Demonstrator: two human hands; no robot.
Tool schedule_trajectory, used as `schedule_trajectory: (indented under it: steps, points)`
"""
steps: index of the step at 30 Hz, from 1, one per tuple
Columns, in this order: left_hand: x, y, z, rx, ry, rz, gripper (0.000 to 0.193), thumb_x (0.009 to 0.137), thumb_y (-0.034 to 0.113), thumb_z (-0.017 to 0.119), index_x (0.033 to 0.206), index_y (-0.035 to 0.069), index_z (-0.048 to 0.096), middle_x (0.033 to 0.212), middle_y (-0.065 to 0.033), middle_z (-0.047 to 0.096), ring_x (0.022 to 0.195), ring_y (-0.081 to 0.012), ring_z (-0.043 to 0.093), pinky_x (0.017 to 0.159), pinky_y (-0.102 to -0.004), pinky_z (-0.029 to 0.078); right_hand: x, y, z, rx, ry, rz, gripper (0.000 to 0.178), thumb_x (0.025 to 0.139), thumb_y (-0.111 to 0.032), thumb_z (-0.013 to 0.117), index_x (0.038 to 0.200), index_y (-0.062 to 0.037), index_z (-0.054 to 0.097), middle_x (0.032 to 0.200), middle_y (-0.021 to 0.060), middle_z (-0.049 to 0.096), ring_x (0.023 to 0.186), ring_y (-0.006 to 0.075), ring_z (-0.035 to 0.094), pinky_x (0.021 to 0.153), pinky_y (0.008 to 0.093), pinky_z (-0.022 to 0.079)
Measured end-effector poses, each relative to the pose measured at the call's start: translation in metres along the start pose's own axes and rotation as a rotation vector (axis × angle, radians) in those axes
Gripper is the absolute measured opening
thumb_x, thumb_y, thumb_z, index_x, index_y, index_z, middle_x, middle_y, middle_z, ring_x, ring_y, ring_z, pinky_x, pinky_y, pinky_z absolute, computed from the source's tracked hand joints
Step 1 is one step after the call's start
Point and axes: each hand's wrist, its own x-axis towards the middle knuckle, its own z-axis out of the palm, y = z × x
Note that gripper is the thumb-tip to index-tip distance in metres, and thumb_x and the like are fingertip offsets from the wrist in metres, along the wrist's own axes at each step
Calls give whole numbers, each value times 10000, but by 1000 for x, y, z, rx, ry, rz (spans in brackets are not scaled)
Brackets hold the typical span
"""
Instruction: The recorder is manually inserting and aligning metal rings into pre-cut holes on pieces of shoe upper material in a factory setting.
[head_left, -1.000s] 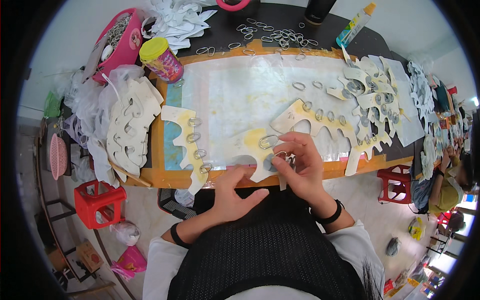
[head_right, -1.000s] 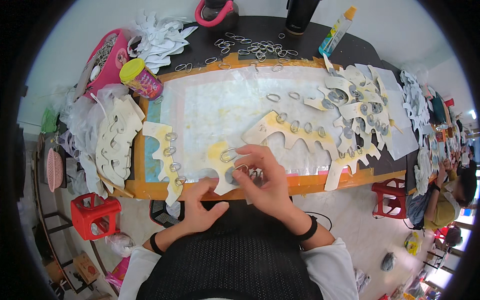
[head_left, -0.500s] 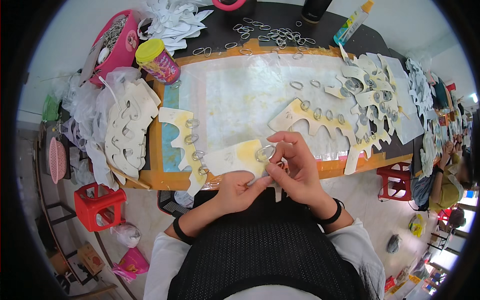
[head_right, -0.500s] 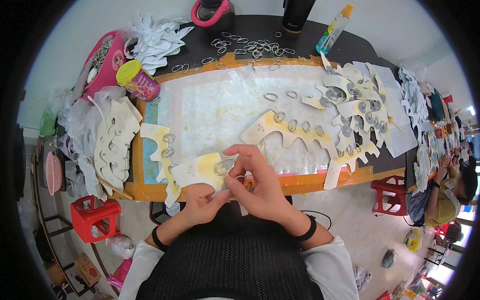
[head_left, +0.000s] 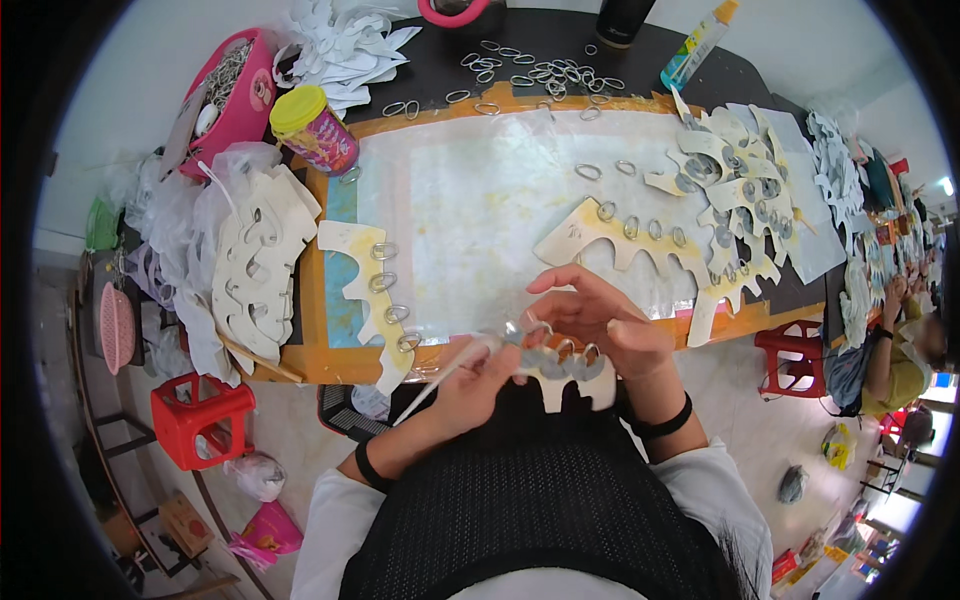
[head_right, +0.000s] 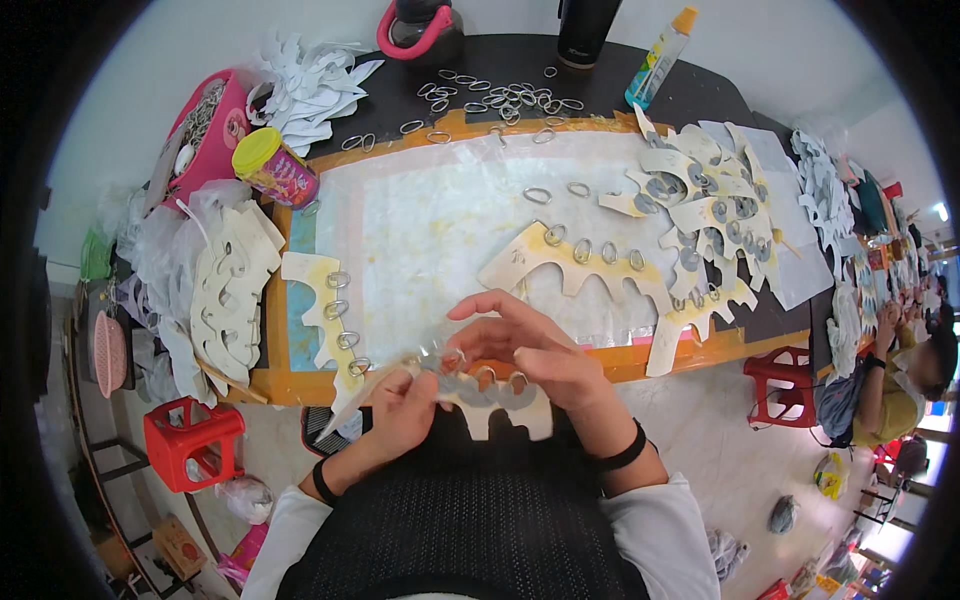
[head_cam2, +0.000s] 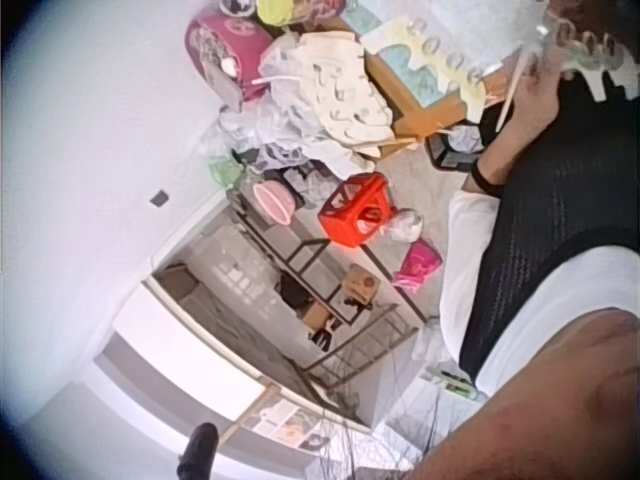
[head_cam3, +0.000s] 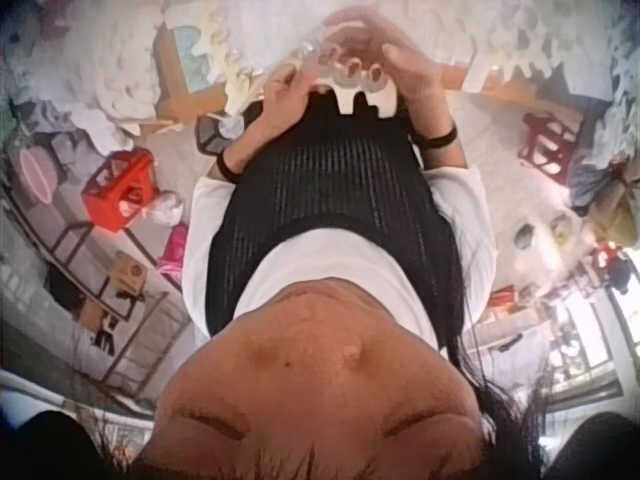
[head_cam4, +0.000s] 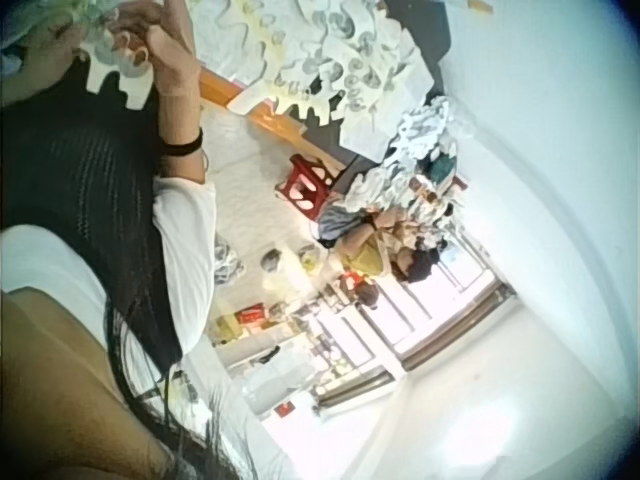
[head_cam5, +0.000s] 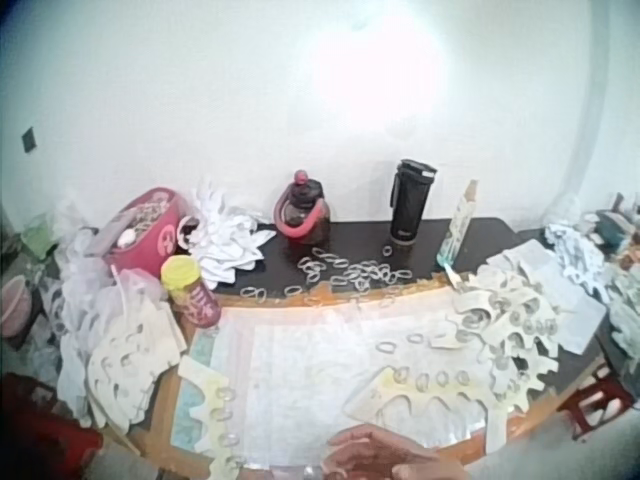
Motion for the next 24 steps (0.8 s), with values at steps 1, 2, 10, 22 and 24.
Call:
schedule_trajectory:
  steps: [1,2,10,22,24]
  points:
    - [3,-7,-12,-22,-27,3,200,975,128,539,999,-49,630,911,-91,666,728,-113,613,577,-252,493,1,2,4,-127,50,-44,452,803,-171,718,1199,-48,539,990,41,609,915,107,557,834,273,439]
    - [5,-12,-21,-43,-55,7,222,988,129,509,1053,-53,619,963,-113,670,755,-128,624,571,-257,492,1,4,7,-300,94,-11,373,822,-157,708,1143,-38,562,964,32,612,883,92,548,803,256,439]
    - [10,0,-10,41,-92,126,263,987,183,530,992,-60,633,909,-103,669,741,-137,638,596,-268,530,-1,13,11,-745,207,1,139,893,-116,663,864,4,600,776,-9,601,729,46,489,646,222,420]
    - [12,0,-17,58,-73,62,367,980,178,544,685,-7,661,617,-55,621,535,-78,566,478,-222,427,-4,13,-8,-477,-36,-74,241,907,-128,650,1097,14,612,886,2,640,837,71,569,754,221,462]
    - [15,3,-24,181,-165,36,268,957,164,583,776,-14,667,684,-65,637,548,-81,568,482,-223,437,-3,9,-4,-442,42,-102,293,912,-114,637,1168,22,592,911,8,642,882,81,594,795,225,480]
